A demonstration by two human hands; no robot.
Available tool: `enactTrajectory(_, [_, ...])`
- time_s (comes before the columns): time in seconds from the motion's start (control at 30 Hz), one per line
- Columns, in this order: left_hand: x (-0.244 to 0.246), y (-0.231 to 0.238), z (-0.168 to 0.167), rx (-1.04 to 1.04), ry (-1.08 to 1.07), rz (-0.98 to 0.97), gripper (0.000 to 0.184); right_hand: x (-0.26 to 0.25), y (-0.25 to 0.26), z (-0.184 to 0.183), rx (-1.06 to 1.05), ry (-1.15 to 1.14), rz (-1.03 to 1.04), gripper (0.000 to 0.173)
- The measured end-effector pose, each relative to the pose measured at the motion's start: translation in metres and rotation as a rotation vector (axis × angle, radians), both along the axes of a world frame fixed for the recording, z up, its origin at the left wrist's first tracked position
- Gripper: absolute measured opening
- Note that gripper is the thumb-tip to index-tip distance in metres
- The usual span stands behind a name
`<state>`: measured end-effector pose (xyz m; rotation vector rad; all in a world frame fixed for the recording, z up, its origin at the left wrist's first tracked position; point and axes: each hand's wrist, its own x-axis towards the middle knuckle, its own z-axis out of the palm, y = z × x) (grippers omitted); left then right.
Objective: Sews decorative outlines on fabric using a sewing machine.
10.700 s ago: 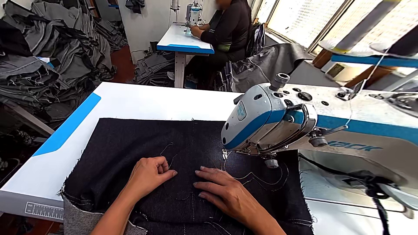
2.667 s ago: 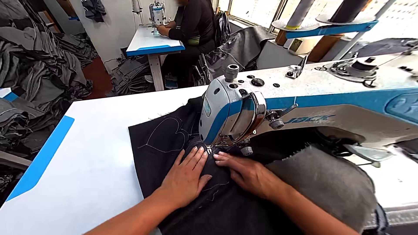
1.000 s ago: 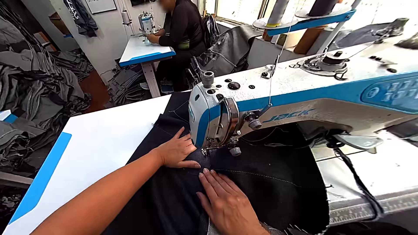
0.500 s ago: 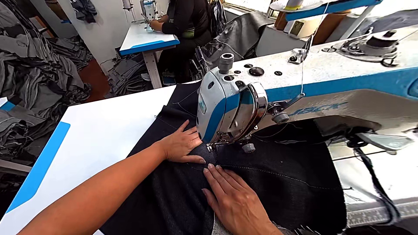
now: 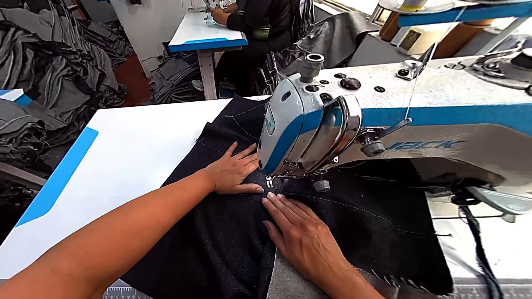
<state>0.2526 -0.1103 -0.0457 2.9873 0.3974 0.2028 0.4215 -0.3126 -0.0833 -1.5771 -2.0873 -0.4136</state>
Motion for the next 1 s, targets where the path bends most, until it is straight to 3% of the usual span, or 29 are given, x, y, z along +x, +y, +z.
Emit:
enactTrajectory(0.3, [-0.001,-0.058,0.000,-0.054,0.054,0.570,0.094,0.096,0.054,0.012,-0.065,0.042,0.511,0.037])
enactTrajectory(0.4, [0.001,-0.068,0.007,-0.105,0.119,0.645,0.097,0.088,0.051,0.033,-0.135,0.080,0.396,0.028])
enactTrajectory(0.47, [0.000,-0.063,0.020,-0.194,0.205,0.626,0.099,0.051,0.025,0.056,-0.161,0.112,0.192,0.023])
enactTrajectory(0.53, [-0.001,-0.047,0.037,-0.295,0.256,0.551,0.091,0.002,0.002,0.059,-0.187,0.195,0.041,0.029])
enactTrajectory(0.6, [-0.001,-0.021,0.048,-0.287,0.152,0.379,0.059,-0.045,-0.005,0.042,-0.244,0.281,-0.042,0.045])
enactTrajectory(0.67, [0.002,0.003,0.041,-0.125,0.021,0.072,0.036,-0.077,0.001,0.013,-0.228,0.289,-0.106,0.069])
enactTrajectory(0.77, [0.004,0.024,0.008,0.023,-0.047,-0.228,0.049,-0.081,0.007,-0.005,-0.127,0.165,-0.168,0.080])
enactTrajectory(0.87, [-0.002,0.015,-0.004,0.035,-0.050,-0.191,0.063,-0.059,-0.001,-0.004,-0.158,0.115,-0.078,0.073])
enactTrajectory(1.0, [-0.013,-0.015,-0.005,0.016,-0.043,0.070,0.065,-0.020,0.001,-0.005,-0.106,0.096,0.112,0.056])
